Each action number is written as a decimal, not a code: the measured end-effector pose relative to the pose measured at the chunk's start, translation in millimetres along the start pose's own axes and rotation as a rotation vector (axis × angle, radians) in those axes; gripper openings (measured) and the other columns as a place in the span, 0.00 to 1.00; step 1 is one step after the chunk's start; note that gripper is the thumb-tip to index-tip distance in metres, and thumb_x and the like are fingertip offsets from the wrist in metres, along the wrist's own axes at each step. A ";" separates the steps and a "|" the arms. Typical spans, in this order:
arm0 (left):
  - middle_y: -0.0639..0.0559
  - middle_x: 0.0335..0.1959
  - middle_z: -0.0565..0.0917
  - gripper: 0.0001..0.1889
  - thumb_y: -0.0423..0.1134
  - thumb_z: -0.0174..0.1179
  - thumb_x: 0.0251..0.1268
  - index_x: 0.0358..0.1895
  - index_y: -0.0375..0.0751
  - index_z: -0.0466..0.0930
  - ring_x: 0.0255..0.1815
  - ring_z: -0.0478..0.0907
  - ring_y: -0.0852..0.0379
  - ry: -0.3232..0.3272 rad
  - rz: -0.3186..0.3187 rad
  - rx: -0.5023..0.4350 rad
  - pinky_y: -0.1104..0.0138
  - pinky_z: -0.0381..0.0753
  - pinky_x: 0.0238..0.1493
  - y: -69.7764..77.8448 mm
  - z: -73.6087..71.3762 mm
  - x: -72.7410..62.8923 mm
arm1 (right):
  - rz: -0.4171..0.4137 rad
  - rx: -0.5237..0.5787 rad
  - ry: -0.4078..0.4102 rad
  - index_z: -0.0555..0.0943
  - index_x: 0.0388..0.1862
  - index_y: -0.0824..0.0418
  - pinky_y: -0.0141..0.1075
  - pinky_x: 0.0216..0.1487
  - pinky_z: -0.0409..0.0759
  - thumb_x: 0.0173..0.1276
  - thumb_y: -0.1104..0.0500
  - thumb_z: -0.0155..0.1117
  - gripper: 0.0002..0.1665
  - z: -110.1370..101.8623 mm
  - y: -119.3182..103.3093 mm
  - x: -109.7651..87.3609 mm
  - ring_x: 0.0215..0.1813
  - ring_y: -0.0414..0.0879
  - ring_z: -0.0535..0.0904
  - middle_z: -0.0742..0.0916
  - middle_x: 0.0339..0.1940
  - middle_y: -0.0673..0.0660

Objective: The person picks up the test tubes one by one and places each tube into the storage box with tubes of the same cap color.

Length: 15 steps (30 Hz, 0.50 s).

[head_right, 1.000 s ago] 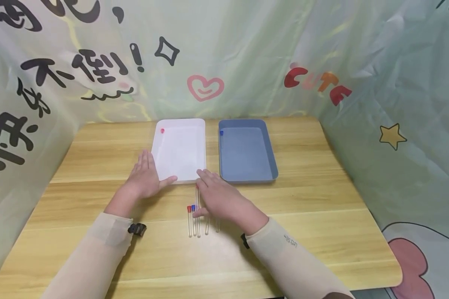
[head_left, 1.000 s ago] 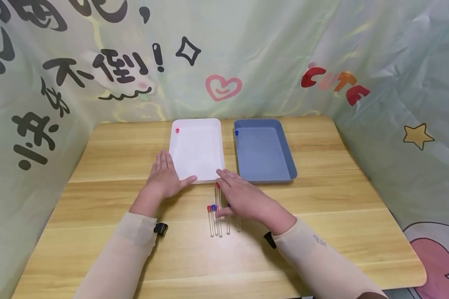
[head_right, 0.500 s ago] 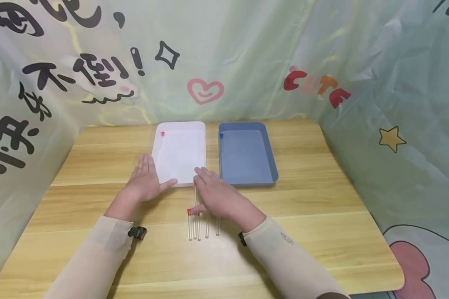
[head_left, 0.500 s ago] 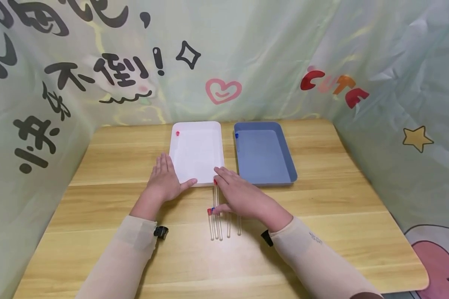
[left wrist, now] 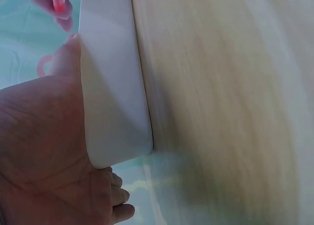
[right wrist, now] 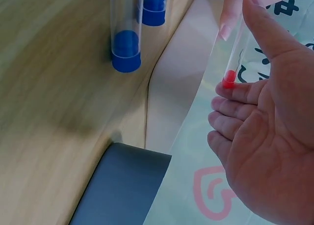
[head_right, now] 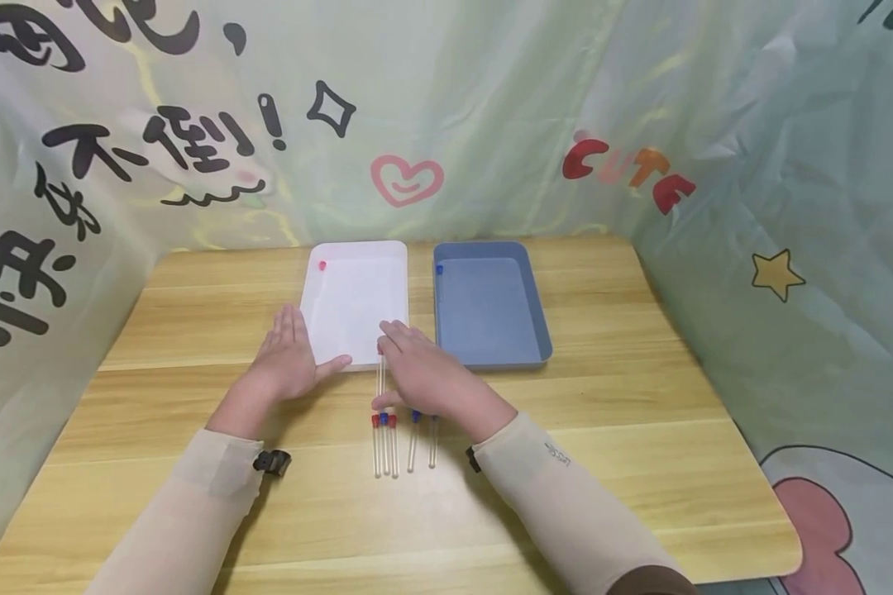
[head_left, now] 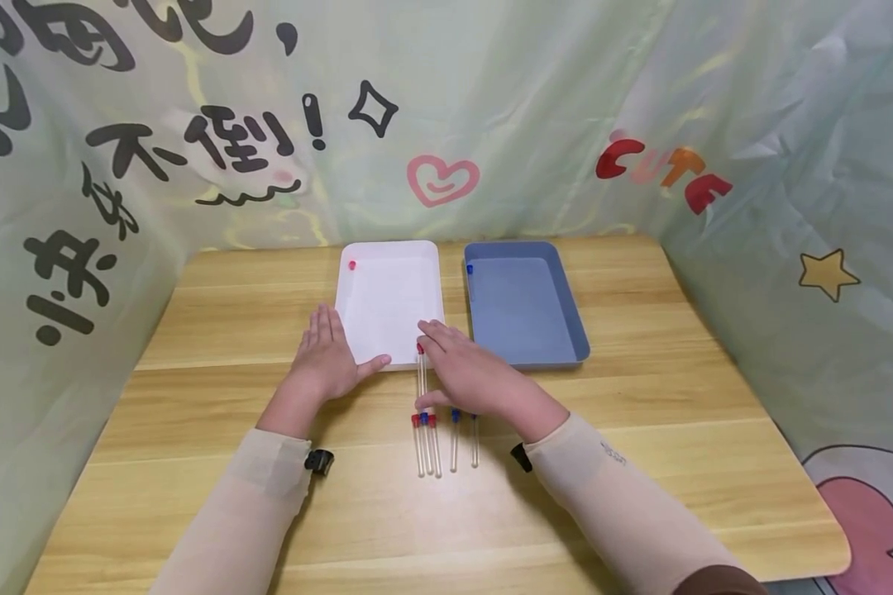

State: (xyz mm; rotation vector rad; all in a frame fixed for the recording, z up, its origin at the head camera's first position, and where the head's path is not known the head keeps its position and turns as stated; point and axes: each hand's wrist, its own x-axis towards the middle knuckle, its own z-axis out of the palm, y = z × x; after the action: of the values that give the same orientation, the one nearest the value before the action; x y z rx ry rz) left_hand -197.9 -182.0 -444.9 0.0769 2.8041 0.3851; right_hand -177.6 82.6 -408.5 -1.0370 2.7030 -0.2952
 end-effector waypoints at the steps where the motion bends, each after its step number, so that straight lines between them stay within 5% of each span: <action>1: 0.23 0.87 0.23 0.70 0.81 0.47 0.73 0.84 0.21 0.22 0.91 0.25 0.26 -0.001 0.001 0.000 0.38 0.38 0.91 0.2 -0.4 -0.1 | 0.000 0.001 -0.002 0.61 0.86 0.68 0.50 0.93 0.49 0.73 0.31 0.70 0.60 -1.0 -0.2 1.0 0.94 0.58 0.49 0.56 0.93 0.62; 15: 0.24 0.86 0.22 0.70 0.81 0.47 0.73 0.83 0.21 0.21 0.91 0.26 0.26 0.003 -0.004 0.006 0.37 0.38 0.91 -1.1 2.0 0.8 | -0.019 -0.010 0.000 0.60 0.87 0.68 0.49 0.94 0.48 0.73 0.31 0.69 0.60 -7.6 -0.6 19.3 0.94 0.57 0.48 0.56 0.93 0.62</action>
State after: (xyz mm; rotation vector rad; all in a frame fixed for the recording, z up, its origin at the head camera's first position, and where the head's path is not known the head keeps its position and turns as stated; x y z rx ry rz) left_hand -198.0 -182.5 -447.3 0.0717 2.8080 0.3762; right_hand -193.4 69.9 -403.8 -1.0662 2.6990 -0.2848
